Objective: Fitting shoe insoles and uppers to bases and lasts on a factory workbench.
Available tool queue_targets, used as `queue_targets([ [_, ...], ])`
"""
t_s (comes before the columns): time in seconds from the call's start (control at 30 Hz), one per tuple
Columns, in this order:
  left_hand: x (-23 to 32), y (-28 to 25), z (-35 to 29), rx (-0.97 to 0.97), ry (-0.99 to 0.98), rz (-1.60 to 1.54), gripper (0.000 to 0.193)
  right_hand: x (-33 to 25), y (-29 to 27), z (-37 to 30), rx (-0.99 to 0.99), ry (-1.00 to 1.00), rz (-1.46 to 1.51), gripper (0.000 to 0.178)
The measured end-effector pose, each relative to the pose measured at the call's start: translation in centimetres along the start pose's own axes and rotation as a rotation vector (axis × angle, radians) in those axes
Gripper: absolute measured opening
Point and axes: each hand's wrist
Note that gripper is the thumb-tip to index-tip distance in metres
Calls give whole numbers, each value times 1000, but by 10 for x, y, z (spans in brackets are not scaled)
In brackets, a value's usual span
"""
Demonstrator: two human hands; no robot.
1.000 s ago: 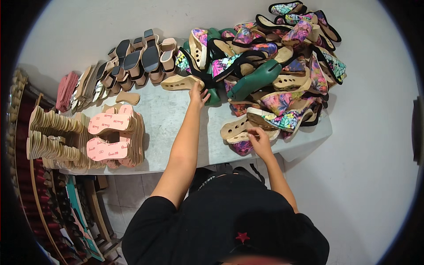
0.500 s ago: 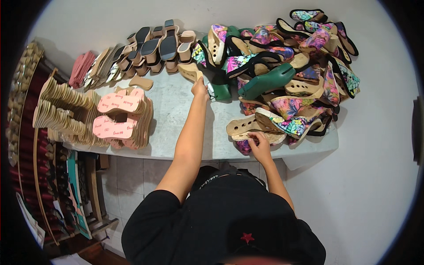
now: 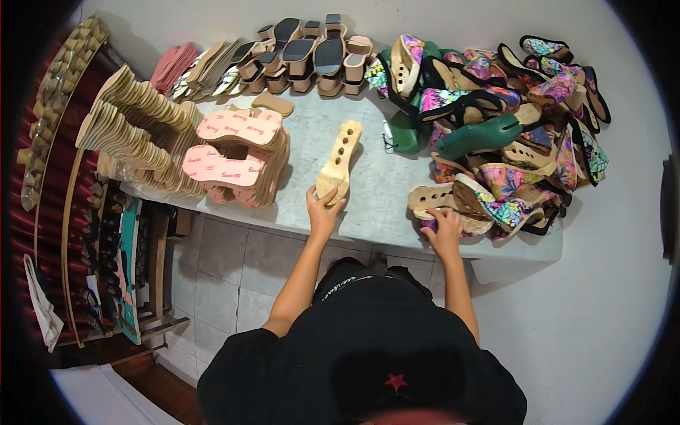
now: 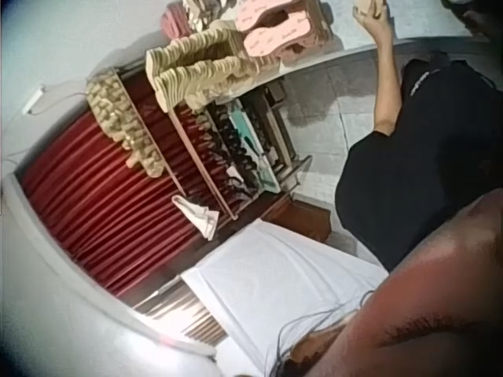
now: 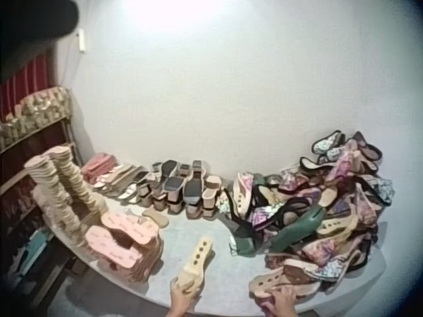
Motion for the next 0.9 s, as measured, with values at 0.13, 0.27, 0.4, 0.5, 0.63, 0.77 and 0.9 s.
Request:
queue_targets([
  [0.13, -3, -10, -13, -23, -79, -19, 40, 2, -6, 6, -109, 45, 57, 46],
  [0.27, -3, -16, -9, -9, -206, -192, 39, 8, -16, 11, -58, 5, 149, 46],
  [0.4, -24, -26, -8, -35, 1, 40, 40, 6, -33, 29, -127, 110, 325, 45],
  [0.5, -11, -37, -7, -148, -1, 265, 43, 0, -38, 37, -149, 151, 430, 45],
  [0.63, 24, -31, -7, -85, 31, 255, 43, -8, -23, 27, -145, 87, 198, 46],
  [0.77, 40, 0, -8, -396, 318, -38, 45, -17, 0, 11, -51, 105, 156, 46],
  [0.9, 62, 33, -10, -656, 409, -233, 52, -19, 6, -2, 5, 69, 144, 44],
])
Point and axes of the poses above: each hand's wrist, its own z-axis towards the middle knuckle, its own y-axis out of the palm, x = y × z, and after that the axes turned 6 degrees about x, right-handed
